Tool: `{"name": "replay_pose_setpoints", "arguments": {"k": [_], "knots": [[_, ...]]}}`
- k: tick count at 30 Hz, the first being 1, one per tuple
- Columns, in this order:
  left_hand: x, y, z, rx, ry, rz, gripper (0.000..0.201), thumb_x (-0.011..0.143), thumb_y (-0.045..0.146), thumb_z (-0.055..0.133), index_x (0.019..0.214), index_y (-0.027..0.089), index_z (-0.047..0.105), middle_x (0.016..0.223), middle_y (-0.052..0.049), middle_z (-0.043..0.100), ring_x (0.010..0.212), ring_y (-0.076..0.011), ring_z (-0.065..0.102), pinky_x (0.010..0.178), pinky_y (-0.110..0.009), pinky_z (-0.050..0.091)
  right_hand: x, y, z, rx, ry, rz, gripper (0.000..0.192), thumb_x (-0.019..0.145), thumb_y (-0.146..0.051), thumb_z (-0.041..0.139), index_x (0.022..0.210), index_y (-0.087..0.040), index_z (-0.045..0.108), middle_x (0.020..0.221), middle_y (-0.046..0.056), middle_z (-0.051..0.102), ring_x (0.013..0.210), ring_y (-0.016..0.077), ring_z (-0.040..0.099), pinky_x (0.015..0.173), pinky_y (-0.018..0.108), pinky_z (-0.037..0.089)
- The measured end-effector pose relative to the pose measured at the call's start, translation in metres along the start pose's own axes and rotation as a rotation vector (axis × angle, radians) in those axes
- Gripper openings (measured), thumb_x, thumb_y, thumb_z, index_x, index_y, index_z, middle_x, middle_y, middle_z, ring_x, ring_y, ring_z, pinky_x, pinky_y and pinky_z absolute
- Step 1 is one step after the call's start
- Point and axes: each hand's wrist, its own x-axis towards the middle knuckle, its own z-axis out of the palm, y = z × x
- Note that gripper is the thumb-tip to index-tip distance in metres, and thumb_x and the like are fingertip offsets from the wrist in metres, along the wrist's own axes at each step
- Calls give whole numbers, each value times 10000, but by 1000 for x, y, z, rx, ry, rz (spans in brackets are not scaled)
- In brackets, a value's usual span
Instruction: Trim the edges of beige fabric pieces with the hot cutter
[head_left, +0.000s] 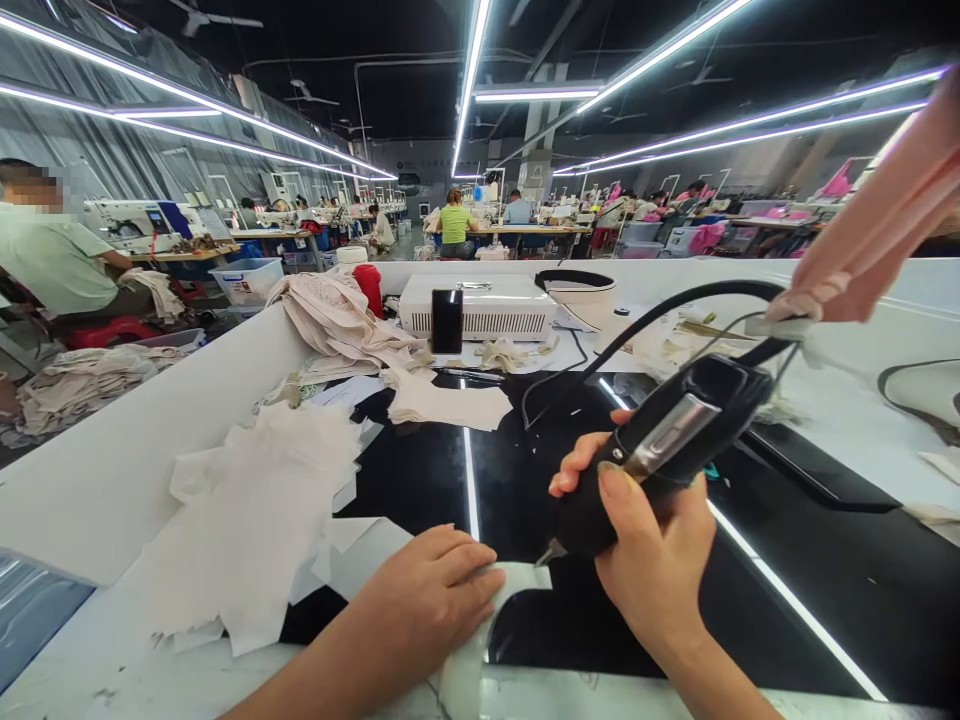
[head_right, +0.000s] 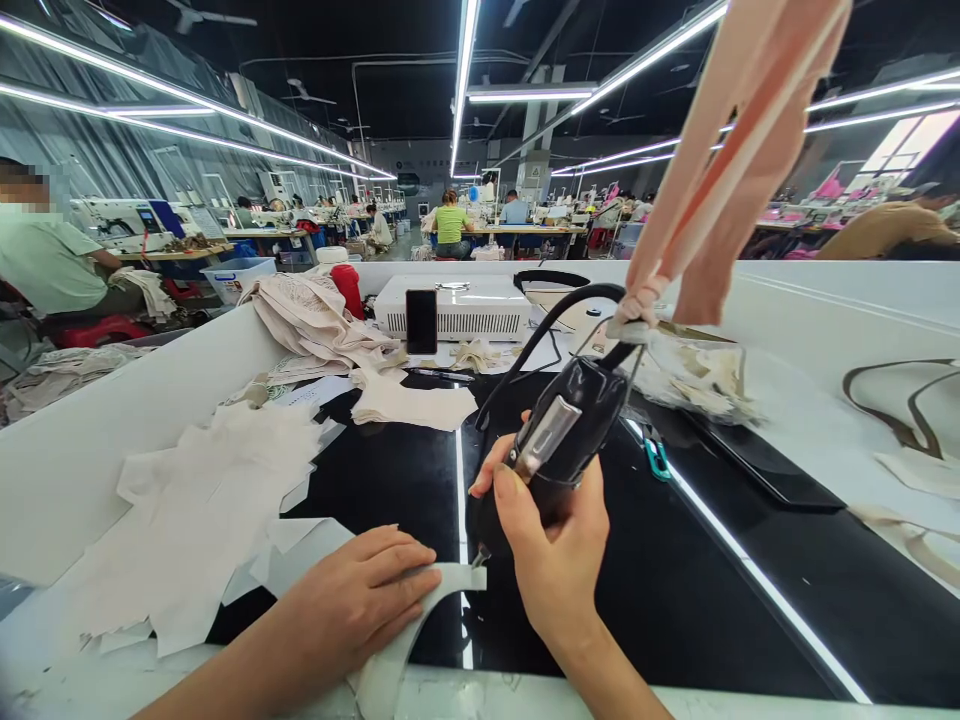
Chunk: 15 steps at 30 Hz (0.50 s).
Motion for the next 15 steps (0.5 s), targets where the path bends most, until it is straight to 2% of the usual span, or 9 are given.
{"name": "replay_pose_setpoints", "arguments": {"k": [5,11,15], "knots": [[1,1,-2,4,-14,-9,173,1193,164,566,1243,146,730,1181,-71,788,1098,-208,774,1060,-378,679,-4,-6,3,53,10,16,330,972,-427,893,1231,-307,728,872,-41,747,680,145,707,677,279,649],[1,1,-2,16,37,6,301,1237,202,444,1215,152,741,1161,-73,799,1059,-198,776,1020,-353,686,-14,-7,7,87,-54,19,346,986,-438,885,1264,-306,727,892,-18,758,674,151,716,656,281,652],[2,2,-3,23,34,5,291,1239,212,458,1224,155,743,1151,-77,802,1052,-194,777,994,-340,697,-17,-5,8,84,-59,10,305,1001,-375,858,1267,-313,721,887,-20,761,670,147,724,665,276,655]]}}
